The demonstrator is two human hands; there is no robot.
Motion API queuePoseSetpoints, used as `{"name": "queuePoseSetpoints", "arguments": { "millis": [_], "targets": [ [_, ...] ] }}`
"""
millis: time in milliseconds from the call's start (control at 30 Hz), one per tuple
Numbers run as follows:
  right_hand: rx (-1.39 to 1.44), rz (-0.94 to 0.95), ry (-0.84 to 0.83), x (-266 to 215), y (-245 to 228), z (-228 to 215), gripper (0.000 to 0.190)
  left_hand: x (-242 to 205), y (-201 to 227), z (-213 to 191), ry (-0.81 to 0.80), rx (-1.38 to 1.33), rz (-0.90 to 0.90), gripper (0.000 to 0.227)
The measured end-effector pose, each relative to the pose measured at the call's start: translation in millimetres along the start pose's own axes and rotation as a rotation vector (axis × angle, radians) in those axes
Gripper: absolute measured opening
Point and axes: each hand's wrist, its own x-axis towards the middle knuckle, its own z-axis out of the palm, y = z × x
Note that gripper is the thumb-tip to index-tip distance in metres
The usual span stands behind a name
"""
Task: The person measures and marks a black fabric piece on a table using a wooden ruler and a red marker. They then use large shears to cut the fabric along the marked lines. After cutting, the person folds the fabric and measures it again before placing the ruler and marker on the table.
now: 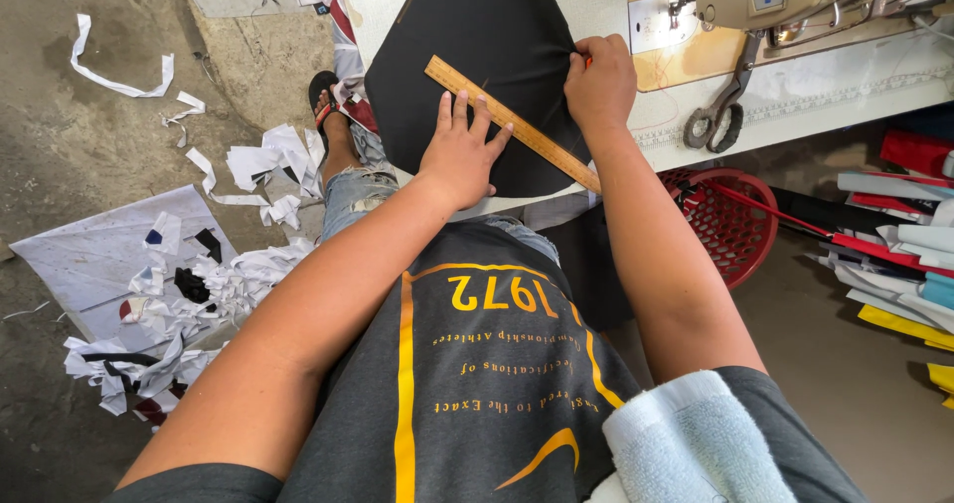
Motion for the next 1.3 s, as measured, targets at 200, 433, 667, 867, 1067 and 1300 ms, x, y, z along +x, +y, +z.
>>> {"name": "queuePoseSetpoints", "arguments": {
  "millis": [200, 433, 667, 867, 1067, 1300],
  "targets": [
    [-0.003, -0.097, 0.133, 2, 6, 7, 0.009, 1, 0, 3, 0.002, -0.001, -0.003, 0.098],
    [0.0, -0.107, 0.152, 3, 6, 8, 0.012, 1, 0, 5, 0.018, -0.007, -0.002, 0.098],
    [0.099, -0.05, -0.024, -12, -31, -24, 0.01, -4, 1, -4, -0.018, -0.029, -0.02, 0.098],
    [0.143, -0.382, -0.147, -88, -64, -37, 0.02, -33, 2, -31, 0.015, -0.231, -0.025, 0.087],
    [0.249, -0.45, -0.263, -156, -64, -22, 0.012, -30, 3, 1, 0.135, -0.191, -0.051, 0.084],
    [0.224, -0.485, -0.245, -164, -58, -17, 0.011, -20, 1, 28, 0.244, -0.161, -0.025, 0.081]
  ]
}}
